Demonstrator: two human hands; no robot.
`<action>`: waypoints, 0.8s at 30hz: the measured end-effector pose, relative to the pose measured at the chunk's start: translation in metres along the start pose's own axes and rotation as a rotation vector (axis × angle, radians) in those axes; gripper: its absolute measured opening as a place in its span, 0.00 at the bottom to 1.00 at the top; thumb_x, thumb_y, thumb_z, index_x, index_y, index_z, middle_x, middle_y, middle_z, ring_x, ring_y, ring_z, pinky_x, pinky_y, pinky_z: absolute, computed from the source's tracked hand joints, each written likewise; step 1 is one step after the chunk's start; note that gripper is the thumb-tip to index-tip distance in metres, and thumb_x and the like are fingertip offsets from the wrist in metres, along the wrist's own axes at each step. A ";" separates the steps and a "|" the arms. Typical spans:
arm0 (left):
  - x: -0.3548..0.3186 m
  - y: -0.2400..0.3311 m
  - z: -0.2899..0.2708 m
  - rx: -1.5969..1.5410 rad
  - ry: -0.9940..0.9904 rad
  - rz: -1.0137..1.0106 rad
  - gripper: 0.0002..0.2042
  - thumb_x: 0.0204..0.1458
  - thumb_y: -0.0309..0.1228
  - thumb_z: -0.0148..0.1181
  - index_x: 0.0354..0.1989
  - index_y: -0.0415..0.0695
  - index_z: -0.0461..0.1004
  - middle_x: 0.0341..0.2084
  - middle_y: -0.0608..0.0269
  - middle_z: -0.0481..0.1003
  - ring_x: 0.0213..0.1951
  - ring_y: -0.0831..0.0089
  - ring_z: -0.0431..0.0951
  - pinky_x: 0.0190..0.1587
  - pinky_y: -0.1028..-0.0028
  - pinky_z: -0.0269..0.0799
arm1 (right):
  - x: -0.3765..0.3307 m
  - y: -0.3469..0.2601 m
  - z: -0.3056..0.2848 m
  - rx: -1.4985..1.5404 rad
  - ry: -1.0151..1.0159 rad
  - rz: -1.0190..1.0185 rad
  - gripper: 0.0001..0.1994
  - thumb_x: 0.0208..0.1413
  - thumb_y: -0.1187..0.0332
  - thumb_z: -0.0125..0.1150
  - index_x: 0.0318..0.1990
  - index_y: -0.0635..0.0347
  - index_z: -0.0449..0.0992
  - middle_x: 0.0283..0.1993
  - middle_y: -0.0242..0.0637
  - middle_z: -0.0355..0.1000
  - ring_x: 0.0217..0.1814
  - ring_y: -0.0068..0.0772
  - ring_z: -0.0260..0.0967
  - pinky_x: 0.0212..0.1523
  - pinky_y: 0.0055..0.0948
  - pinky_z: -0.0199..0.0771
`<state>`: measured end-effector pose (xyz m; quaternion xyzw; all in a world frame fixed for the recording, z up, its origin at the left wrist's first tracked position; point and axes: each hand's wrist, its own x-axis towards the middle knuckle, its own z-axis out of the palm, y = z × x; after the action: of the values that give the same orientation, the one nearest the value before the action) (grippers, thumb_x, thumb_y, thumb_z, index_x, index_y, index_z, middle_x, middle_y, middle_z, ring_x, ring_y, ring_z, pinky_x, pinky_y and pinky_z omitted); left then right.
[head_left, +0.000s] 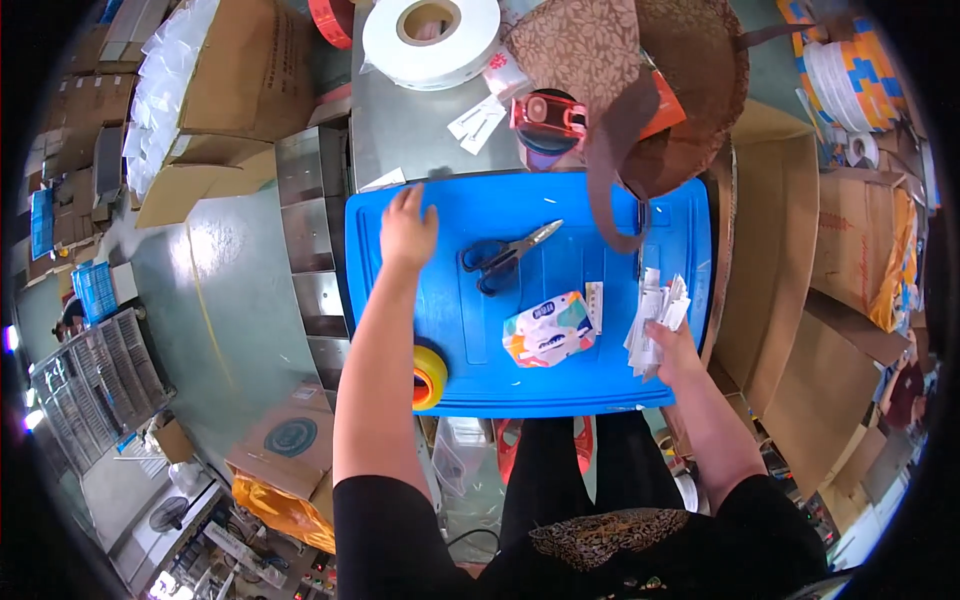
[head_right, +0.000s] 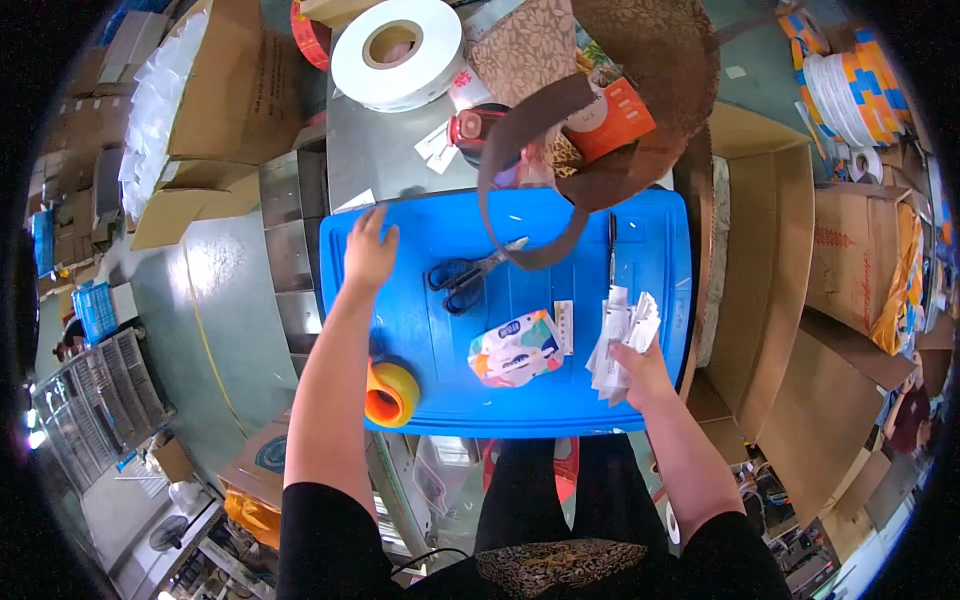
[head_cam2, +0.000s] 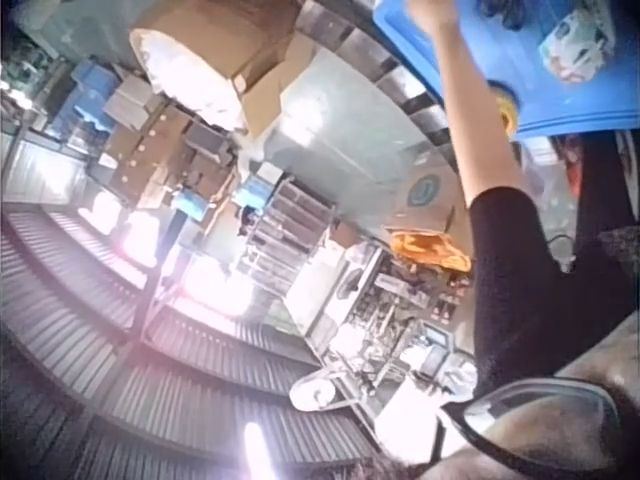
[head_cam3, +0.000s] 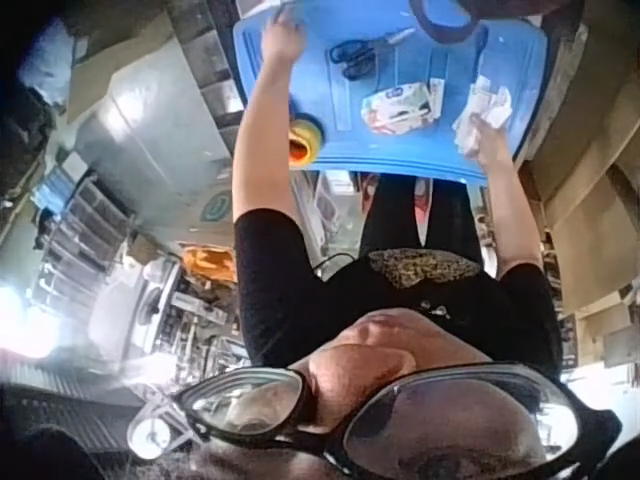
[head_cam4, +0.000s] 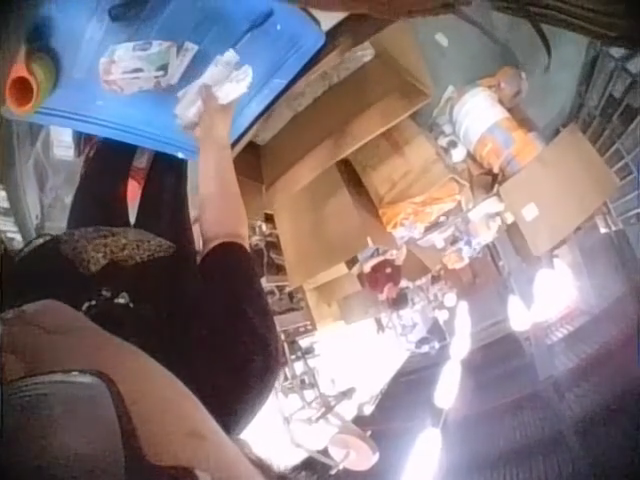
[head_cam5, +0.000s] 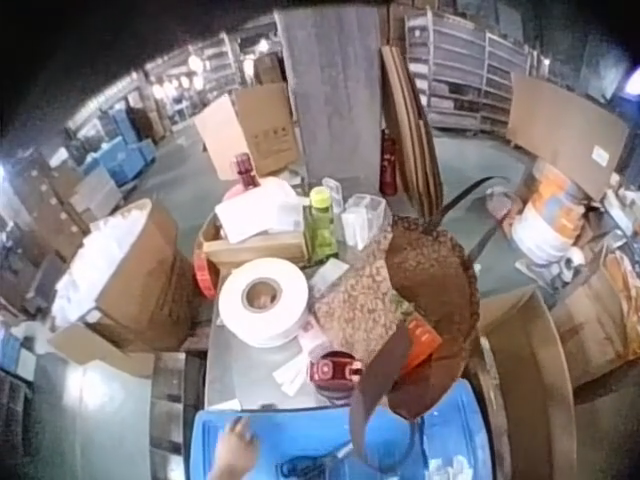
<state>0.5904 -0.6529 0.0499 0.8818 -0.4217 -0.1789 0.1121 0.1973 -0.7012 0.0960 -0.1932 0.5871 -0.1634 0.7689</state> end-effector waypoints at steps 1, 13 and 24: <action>0.010 -0.009 0.004 -0.003 -0.001 0.002 0.21 0.47 0.38 0.50 0.51 0.46 0.64 0.50 0.52 0.63 0.52 0.55 0.62 0.54 0.62 0.56 | 0.008 0.009 -0.008 -0.016 0.057 -0.009 0.35 0.41 0.76 0.55 0.59 0.48 0.48 0.45 0.37 0.62 0.43 0.37 0.64 0.41 0.38 0.69; 0.036 -0.078 0.007 -0.010 0.124 -0.012 0.07 0.45 0.32 0.53 0.32 0.45 0.72 0.35 0.54 0.69 0.39 0.53 0.68 0.43 0.62 0.65 | 0.047 0.037 -0.021 -0.161 0.230 -0.118 0.33 0.40 0.86 0.52 0.55 0.53 0.50 0.48 0.38 0.61 0.50 0.36 0.61 0.48 0.36 0.64; 0.103 -0.063 -0.008 0.422 -0.389 -0.103 0.21 0.37 0.38 0.62 0.41 0.49 0.67 0.38 0.61 0.70 0.44 0.62 0.68 0.45 0.60 0.61 | 0.057 0.055 -0.047 -0.184 0.223 -0.036 0.26 0.42 0.81 0.55 0.51 0.59 0.57 0.46 0.36 0.65 0.44 0.32 0.65 0.43 0.30 0.67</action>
<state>0.6980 -0.6940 0.0127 0.8550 -0.4177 -0.2585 -0.1662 0.1675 -0.6854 0.0098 -0.2543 0.6780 -0.1431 0.6747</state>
